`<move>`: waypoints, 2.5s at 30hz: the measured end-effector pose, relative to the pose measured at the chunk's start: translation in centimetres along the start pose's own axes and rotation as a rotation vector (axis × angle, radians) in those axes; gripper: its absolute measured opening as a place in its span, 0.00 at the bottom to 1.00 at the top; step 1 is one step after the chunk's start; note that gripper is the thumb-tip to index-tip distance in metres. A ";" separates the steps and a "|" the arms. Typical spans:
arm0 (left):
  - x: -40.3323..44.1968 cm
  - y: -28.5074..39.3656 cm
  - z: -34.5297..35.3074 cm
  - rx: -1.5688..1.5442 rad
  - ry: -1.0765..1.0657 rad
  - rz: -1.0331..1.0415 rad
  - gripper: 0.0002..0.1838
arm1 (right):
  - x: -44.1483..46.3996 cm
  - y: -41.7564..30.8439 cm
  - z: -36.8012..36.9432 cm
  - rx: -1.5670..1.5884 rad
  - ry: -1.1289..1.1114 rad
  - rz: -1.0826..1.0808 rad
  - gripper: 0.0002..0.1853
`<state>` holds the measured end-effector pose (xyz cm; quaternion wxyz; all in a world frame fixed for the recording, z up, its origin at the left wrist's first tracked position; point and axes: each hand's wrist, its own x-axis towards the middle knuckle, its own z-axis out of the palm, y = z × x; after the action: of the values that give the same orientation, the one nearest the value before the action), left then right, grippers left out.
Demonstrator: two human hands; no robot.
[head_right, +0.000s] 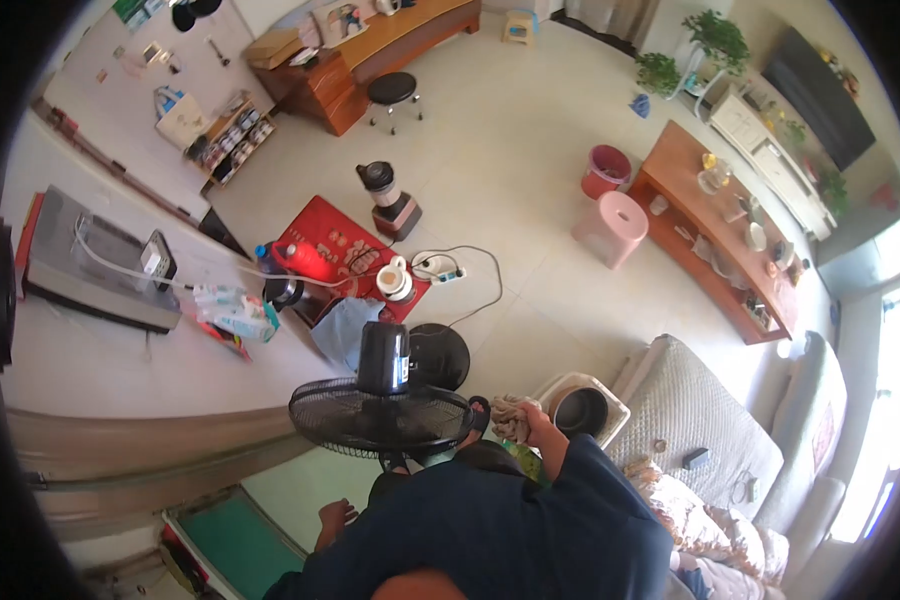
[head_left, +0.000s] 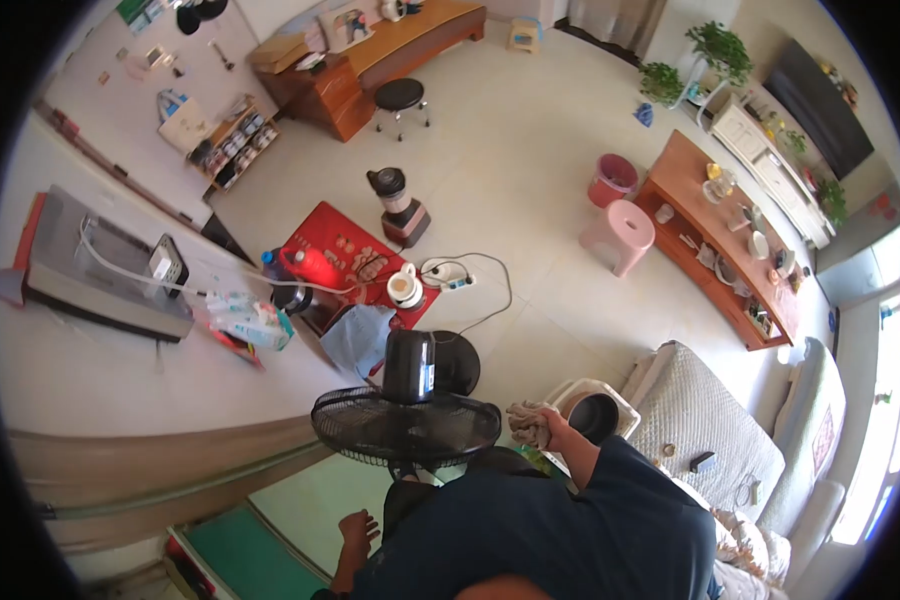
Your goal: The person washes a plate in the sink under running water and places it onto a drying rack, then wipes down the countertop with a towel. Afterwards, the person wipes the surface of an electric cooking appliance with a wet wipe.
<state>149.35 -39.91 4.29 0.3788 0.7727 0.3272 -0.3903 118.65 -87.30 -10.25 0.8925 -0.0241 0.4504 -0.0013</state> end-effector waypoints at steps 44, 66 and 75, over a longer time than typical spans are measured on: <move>18.3 3.9 -15.8 0.347 -0.285 0.269 0.21 | -4.3 32.7 1.0 -0.749 0.887 -0.411 0.13; 17.1 1.8 -9.5 1.397 -0.567 0.616 0.04 | -11.3 89.2 1.4 0.707 0.978 -0.831 0.19; 3.9 -13.2 -5.3 1.697 -0.939 0.822 0.09 | -6.0 121.9 7.8 1.614 1.317 -0.591 0.12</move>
<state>142.54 -28.07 -1.23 -0.0946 0.6072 -0.5201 -0.5932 118.97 34.92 -6.17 0.1921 0.4683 0.6840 -0.5253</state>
